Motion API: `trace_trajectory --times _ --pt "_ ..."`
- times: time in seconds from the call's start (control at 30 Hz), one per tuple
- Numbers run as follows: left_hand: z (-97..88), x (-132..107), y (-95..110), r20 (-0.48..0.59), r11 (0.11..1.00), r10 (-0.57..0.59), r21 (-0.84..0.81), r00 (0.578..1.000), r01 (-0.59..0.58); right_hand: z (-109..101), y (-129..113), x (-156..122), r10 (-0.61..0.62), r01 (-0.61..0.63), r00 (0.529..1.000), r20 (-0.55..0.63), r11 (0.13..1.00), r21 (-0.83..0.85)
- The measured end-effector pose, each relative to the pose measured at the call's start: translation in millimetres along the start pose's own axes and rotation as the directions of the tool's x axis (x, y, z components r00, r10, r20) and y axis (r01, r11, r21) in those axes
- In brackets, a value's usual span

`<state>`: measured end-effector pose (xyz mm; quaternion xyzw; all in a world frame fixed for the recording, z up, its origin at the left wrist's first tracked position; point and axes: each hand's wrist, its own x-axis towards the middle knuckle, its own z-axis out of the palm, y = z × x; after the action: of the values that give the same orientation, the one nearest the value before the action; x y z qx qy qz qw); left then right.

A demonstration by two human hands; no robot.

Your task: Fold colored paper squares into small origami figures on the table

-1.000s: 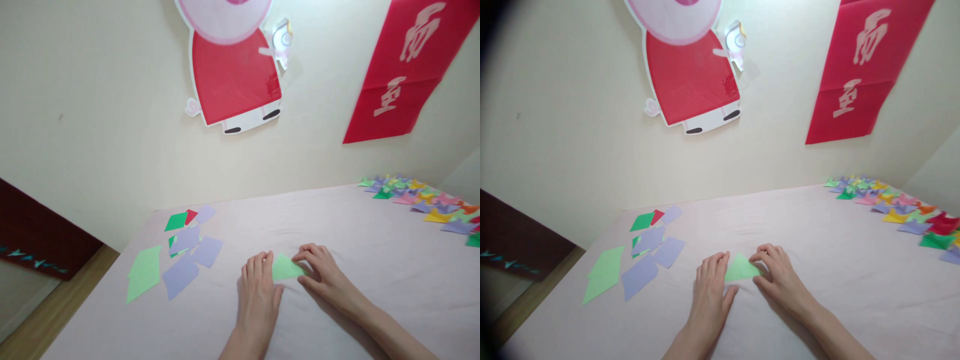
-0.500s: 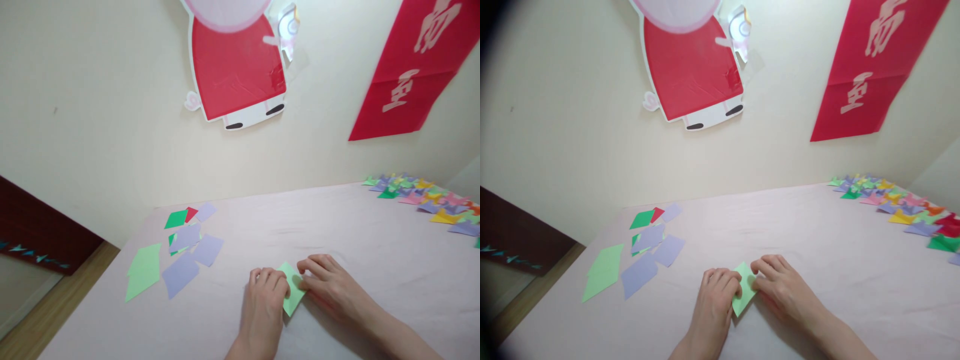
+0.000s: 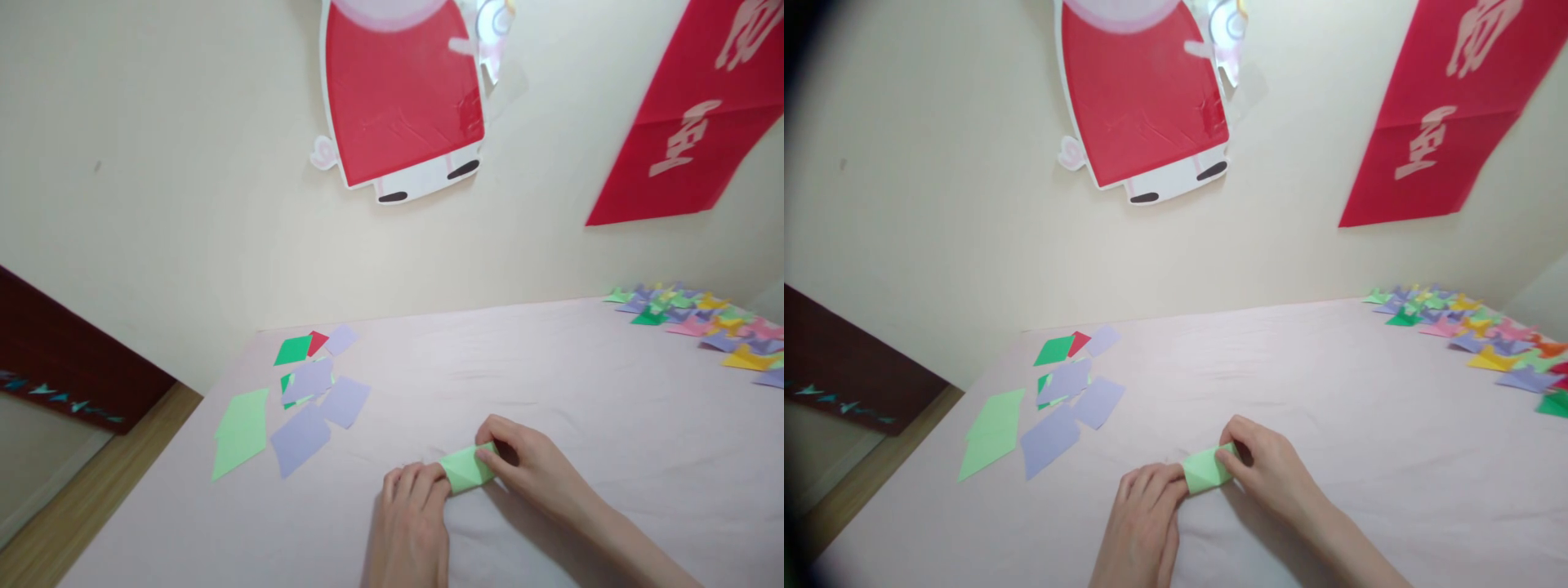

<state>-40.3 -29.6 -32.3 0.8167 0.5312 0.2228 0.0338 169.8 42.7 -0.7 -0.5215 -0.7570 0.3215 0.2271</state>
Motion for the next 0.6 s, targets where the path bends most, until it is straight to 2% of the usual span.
trace_trajectory --times 0.07,0.13,0.17,0.23,0.37,0.6 --pt "0.8 -2.9 2.8 -0.051 0.988 0.015 0.152 0.999 -0.007 3.5 -2.6 1.8 0.02 -0.02 0.999 -0.025 1.0 -0.01" --pt "5.1 -4.6 7.1 -0.104 0.949 0.152 0.295 0.983 -0.115 5.4 -5.4 2.3 0.025 -0.025 0.999 -0.032 1.0 -0.009" --pt "8.7 -5.0 9.4 -0.116 0.921 0.259 0.327 0.959 -0.21 5.8 -6.5 2.3 0.029 -0.029 0.999 -0.031 1.0 -0.006" --pt "17.1 -5.5 13.0 -0.148 0.892 0.346 0.359 0.926 -0.276 6.3 -7.5 2.0 0.039 -0.039 0.999 -0.025 0.999 0.004" --pt "28.0 -5.8 15.1 -0.089 0.887 0.327 0.374 0.941 -0.273 8.3 -4.1 1.8 0.042 -0.042 0.999 -0.028 0.999 0.018" --pt "27.3 -7.5 13.6 -0.046 0.906 0.293 0.332 0.955 -0.262 10.2 1.5 3.3 0.029 -0.028 1.0 -0.011 0.999 0.024"
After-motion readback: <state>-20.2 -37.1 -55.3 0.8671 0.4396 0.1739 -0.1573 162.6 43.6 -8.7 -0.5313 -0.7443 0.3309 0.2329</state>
